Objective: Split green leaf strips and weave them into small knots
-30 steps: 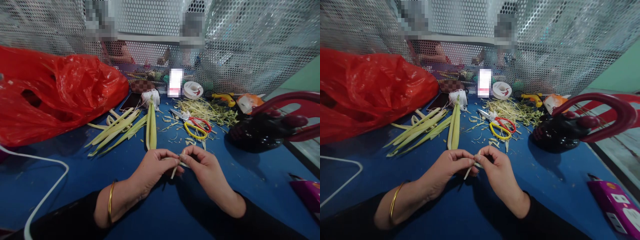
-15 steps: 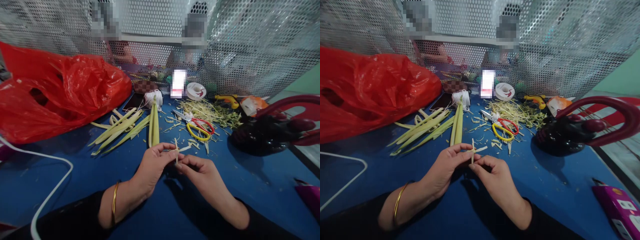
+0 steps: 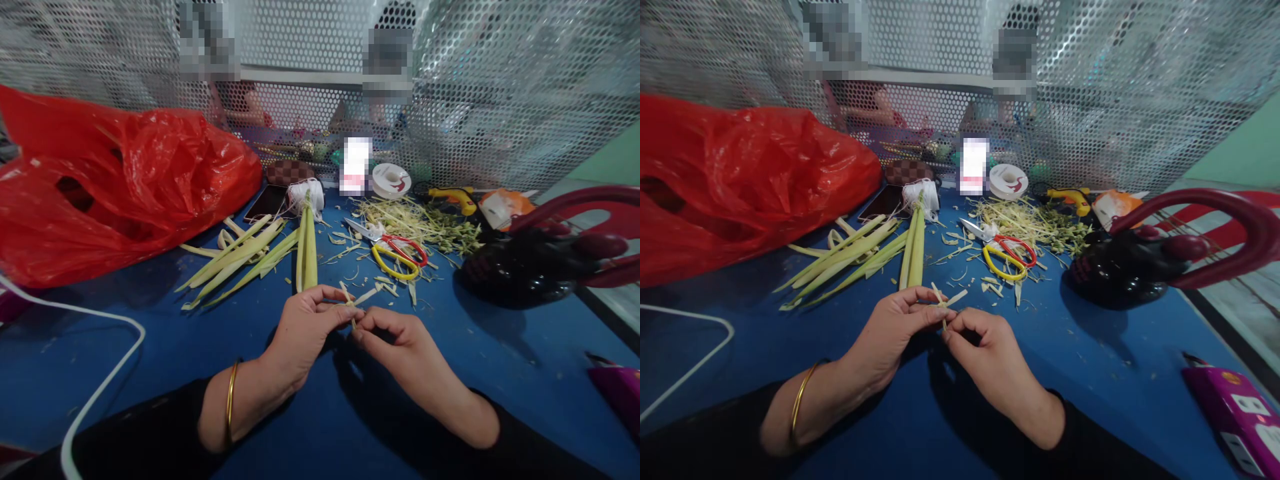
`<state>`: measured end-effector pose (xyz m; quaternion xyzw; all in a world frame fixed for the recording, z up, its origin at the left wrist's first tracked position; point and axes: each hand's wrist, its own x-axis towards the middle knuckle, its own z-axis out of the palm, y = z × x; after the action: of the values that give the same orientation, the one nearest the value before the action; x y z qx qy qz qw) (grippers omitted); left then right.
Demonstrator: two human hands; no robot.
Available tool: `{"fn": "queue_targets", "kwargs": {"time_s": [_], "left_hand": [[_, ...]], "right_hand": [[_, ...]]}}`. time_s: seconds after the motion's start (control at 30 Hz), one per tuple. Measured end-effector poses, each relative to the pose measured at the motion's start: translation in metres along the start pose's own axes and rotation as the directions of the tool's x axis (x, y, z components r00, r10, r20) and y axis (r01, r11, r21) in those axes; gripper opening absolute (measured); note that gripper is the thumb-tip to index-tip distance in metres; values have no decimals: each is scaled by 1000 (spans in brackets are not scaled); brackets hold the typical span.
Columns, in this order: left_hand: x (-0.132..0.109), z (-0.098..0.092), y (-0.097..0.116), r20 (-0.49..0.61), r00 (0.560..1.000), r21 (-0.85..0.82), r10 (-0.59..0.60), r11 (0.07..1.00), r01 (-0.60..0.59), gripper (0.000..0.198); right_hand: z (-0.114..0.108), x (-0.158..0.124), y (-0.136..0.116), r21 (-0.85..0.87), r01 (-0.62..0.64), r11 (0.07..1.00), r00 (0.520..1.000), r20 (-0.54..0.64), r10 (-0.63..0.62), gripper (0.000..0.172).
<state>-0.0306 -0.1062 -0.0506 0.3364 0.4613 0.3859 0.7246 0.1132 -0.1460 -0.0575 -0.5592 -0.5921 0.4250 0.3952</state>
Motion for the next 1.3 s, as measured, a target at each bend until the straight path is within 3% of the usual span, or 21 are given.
{"fn": "queue_targets", "kwargs": {"time_s": [0.23,0.4,0.47,0.6,0.87,1.07,1.2,1.3], "left_hand": [[5,-3,3,21,999,13,-49,999,49,25],[4,-2,6,91,992,21,-86,996,84,21],[3,0,6,92,990,34,-102,994,99,19],[2,0,4,96,989,38,-110,994,107,17],[2,-3,6,134,984,63,-121,992,114,23],[1,-1,3,101,990,33,-99,995,96,21],[2,-3,4,117,993,-30,-21,999,24,21],[3,-5,4,176,984,-76,20,997,-7,21]], "right_hand": [[-2,0,1,36,-52,998,998,19,52,29],[-7,6,2,170,-64,983,980,-177,94,28],[-7,8,3,229,-78,970,972,-199,125,26],[-6,8,5,237,-94,967,978,-159,134,24],[-7,9,5,227,-105,968,970,-193,150,21],[-6,8,8,206,-93,974,980,-155,127,23],[-6,10,6,225,-11,974,996,-84,31,16],[-7,10,6,143,76,987,997,-19,-74,13]]}}
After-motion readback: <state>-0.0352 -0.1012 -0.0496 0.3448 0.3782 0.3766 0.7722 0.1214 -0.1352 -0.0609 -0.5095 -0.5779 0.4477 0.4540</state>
